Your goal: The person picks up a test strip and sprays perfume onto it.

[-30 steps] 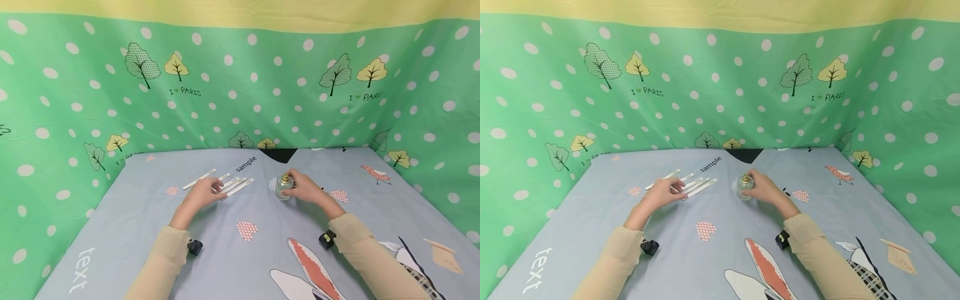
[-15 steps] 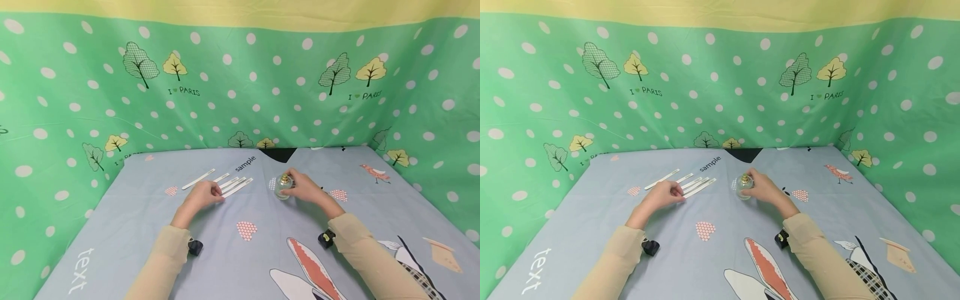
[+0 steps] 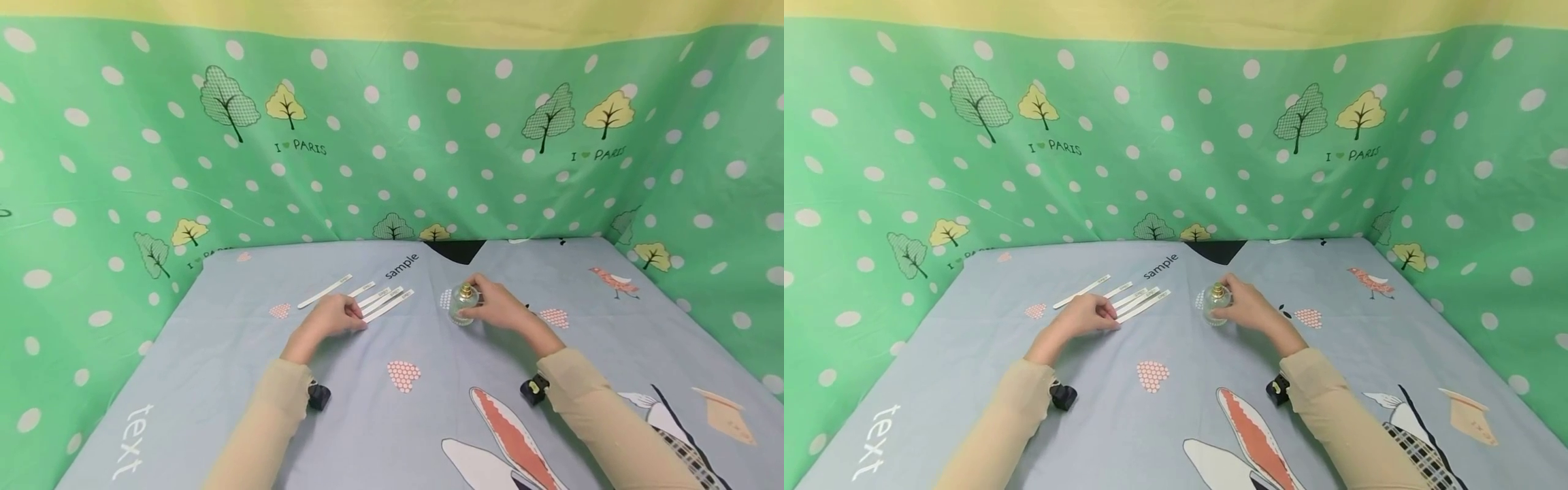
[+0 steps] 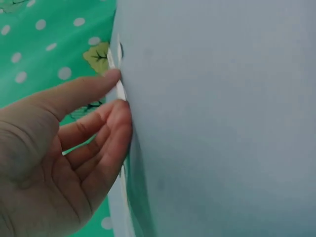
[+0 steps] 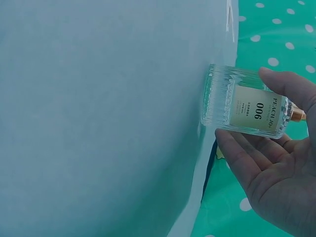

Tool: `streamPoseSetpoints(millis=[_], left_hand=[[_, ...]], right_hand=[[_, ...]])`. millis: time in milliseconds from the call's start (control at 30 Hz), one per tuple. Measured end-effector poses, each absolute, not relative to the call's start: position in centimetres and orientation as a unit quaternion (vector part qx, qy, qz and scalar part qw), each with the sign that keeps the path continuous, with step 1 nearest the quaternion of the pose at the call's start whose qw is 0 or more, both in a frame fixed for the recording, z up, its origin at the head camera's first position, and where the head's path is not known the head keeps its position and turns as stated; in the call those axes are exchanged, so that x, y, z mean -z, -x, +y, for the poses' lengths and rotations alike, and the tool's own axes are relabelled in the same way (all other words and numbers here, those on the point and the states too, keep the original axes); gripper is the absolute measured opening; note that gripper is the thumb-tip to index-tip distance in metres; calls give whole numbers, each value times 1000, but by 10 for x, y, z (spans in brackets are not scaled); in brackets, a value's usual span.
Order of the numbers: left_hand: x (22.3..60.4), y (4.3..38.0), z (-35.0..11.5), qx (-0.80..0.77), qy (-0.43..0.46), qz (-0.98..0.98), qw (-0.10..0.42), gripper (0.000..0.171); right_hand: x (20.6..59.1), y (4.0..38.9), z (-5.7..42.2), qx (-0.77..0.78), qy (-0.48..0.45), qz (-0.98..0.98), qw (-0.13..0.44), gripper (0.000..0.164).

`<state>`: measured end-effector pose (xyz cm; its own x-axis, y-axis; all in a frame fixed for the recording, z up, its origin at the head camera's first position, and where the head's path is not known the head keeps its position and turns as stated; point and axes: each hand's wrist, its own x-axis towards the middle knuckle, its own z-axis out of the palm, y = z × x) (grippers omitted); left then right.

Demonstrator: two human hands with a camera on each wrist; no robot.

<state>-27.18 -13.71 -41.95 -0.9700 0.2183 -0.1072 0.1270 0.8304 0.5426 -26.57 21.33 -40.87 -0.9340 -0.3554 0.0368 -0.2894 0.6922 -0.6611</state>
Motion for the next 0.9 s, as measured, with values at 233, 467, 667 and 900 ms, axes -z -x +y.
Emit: streamPoseSetpoints(millis=[233,467,667,900], left_hand=[[423,279,-147,-334,-74,932,123,22],[427,281,-150,-363,-75,920,129,20],[426,281,-149,-368,-76,918,130,16],[426,279,-150,-383,-88,909,138,12]], right_hand=[[409,266,212,352,178,918,48,55],[409,266,212,354,174,917,52,55],[409,265,213,360,172,915,56,54],[409,267,215,358,176,915,55,53]])
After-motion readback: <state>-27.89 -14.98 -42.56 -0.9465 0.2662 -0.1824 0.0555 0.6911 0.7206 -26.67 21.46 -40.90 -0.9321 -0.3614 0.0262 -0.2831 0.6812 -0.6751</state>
